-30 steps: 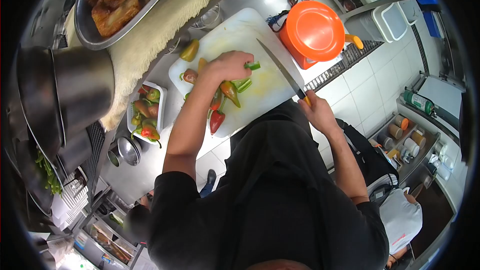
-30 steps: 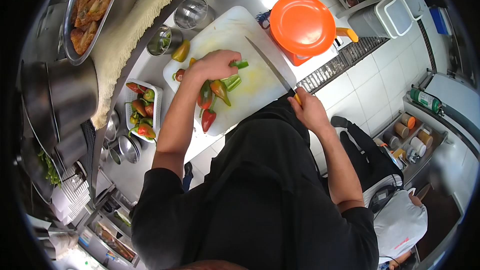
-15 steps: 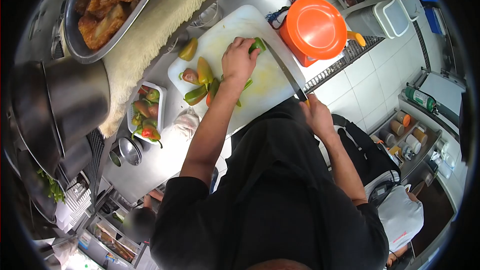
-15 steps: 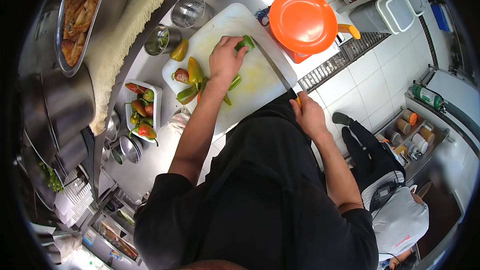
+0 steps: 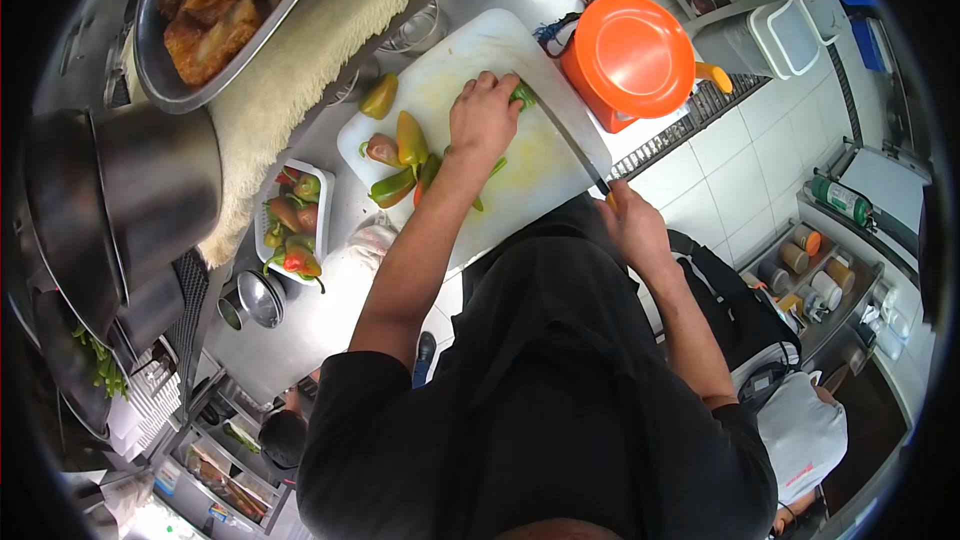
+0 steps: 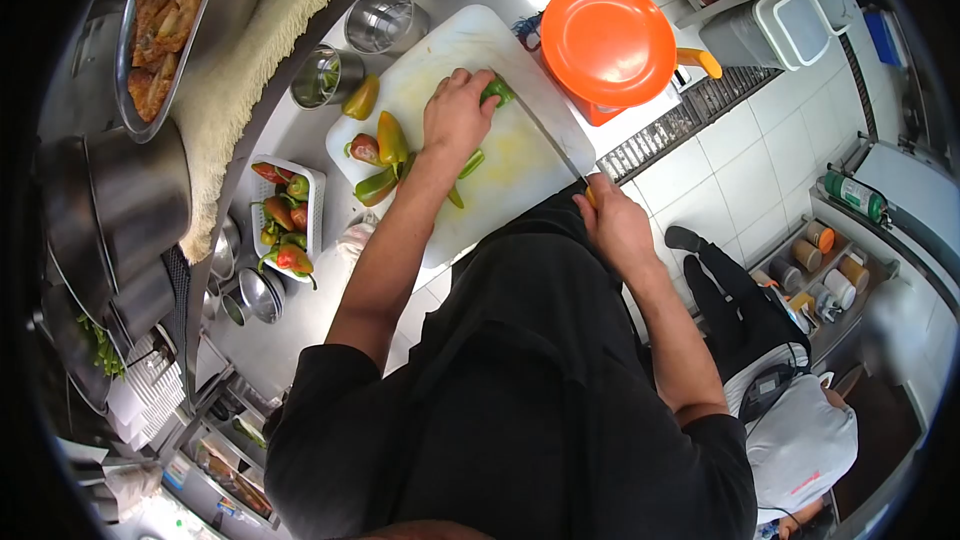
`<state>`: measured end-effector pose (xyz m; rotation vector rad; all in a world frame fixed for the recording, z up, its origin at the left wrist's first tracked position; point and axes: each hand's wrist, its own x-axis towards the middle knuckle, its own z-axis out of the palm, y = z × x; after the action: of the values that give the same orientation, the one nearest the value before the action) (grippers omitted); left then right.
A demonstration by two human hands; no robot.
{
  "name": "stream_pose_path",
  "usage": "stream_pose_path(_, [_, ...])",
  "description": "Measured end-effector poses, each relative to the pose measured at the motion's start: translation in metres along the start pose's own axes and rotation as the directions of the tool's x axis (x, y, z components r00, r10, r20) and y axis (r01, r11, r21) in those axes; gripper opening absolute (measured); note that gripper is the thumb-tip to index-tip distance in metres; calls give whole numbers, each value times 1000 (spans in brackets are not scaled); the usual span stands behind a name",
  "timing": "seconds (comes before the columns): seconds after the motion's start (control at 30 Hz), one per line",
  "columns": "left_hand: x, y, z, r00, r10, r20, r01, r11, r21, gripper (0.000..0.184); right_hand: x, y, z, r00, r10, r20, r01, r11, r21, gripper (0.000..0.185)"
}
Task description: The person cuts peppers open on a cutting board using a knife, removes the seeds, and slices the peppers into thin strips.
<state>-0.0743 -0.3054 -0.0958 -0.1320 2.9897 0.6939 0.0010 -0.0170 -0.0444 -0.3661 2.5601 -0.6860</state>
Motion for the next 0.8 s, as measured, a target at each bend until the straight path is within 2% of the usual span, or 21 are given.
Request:
stream_pose_path(0.2, [-2,3,-1,1000,15,11,-15,1000,21,35,0,-8,-5,1000,-18,-8,17,998,-58,28])
stream_pose_path(0.5, [-3,7,5,1000,-25,-7,25,1000,-9,35,4,-12,3,985,108,136,-81,979,-190,28])
stream_pose_path(0.6, [-2,4,6,1000,-20,-20,20,999,-25,34,15,0,19,996,31,80,-20,990,-139,29])
stream_pose_path(0.8, [-5,5,6,1000,-14,-5,14,1000,-16,33,33,-3,17,992,36,119,-22,993,-117,29])
